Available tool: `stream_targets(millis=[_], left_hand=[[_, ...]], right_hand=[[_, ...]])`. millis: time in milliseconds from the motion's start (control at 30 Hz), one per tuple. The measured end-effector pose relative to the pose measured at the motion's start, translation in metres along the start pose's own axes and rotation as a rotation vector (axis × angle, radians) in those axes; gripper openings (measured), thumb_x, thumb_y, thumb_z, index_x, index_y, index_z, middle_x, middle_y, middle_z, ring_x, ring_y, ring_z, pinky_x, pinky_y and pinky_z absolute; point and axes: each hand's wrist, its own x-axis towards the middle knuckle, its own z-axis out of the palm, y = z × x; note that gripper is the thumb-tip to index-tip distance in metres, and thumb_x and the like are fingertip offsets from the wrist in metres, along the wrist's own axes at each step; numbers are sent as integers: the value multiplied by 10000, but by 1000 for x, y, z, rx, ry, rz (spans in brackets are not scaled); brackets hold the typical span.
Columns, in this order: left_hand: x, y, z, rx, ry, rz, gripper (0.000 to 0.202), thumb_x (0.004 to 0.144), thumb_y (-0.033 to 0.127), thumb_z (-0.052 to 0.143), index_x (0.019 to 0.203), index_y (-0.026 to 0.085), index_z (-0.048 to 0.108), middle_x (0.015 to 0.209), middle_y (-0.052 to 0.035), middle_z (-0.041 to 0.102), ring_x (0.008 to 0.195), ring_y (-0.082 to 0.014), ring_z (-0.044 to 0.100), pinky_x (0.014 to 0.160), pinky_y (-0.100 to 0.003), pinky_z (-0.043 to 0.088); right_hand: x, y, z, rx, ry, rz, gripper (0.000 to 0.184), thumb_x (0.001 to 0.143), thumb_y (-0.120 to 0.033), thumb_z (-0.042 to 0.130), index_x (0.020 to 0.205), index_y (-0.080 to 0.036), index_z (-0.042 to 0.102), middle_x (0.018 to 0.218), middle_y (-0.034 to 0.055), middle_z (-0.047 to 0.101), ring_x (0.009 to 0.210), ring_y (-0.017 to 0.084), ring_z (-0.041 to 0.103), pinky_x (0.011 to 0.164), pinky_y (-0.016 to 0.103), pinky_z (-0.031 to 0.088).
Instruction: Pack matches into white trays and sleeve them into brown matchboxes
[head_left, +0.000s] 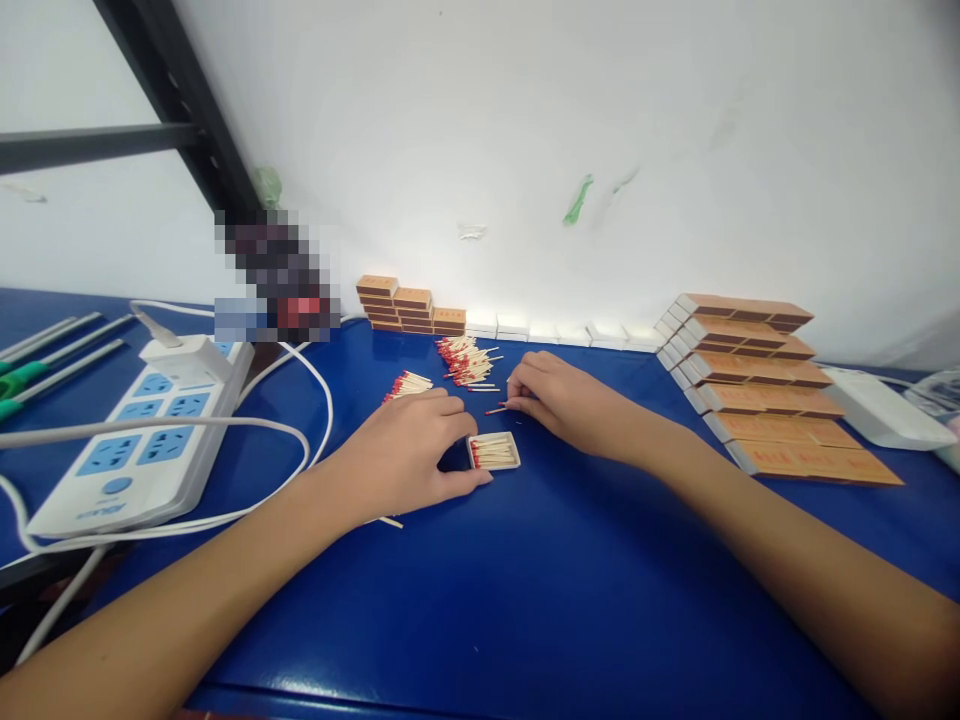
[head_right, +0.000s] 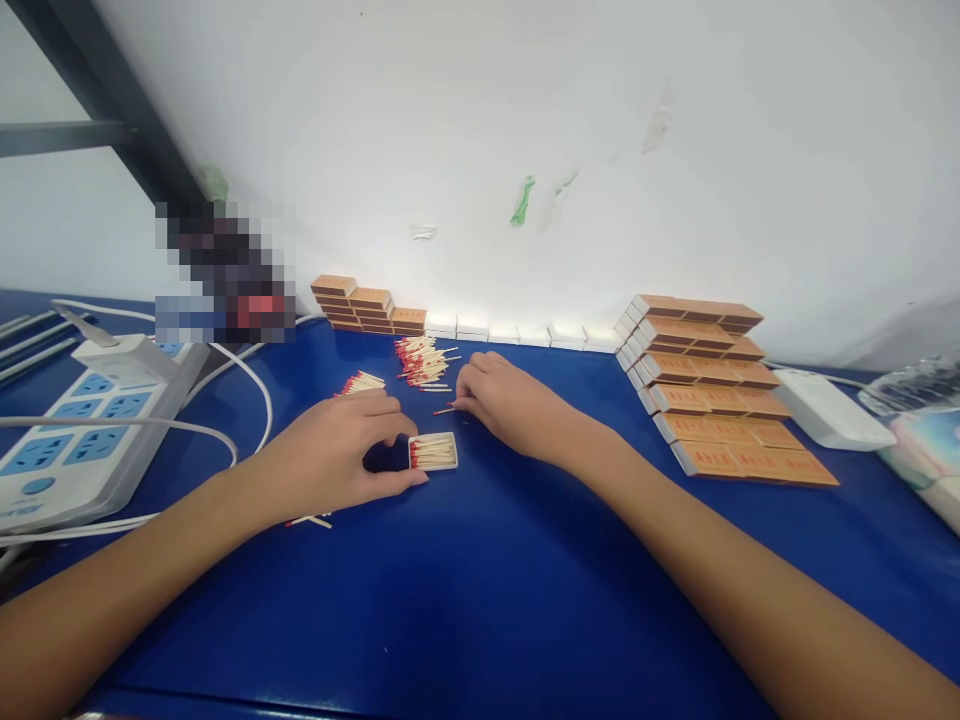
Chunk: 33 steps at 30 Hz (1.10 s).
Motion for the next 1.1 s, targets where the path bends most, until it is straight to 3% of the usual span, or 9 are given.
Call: stream_targets(millis=[167,367,600,967,1100], left_hand=[[0,1,0,17,-3,13,300,936,476,727,996,183,737,885,-21,676,834,-191,628,704,-323,459],[0,1,0,11,-1,4,295,930,472,734,990,183,735,884,-18,680,835,-192,632,702,-329,458],[-1,-2,2,33,6,-28,310,938,494,716,1018,196,736,898,-21,687,848,-195,641,698,-328,454],[0,-4,3,77,65,-80,311,943,494,699,918,184,683,898,-33,683,878,-216,651,733,-351,467],[0,-3,2,56,60,-75,324,942,506,700,967,183,711,905,-32,679,888,-216,648,754,-354,472]], right_hand=[[0,-9,1,122,-4,-18,172,1057,-298,557,912,-213,592,977,63,600,927,217,559,812,345,463],[-1,-5,6,88,33,-20,73,1012,-281,632,995,-210,624,1021,71,589,974,232,553,823,352,468],[1,-5,2,50,-6,-8,157,1044,-269,562,912,-200,611,1000,91,600,960,247,546,843,380,461],[-5,-38,-5,63,4,-60,97,1022,-228,577,955,-212,646,1037,91,636,953,233,589,799,358,474],[-2,-13,-9,62,111,6,153,1044,-282,552,985,-208,673,966,73,646,887,218,604,803,360,482]])
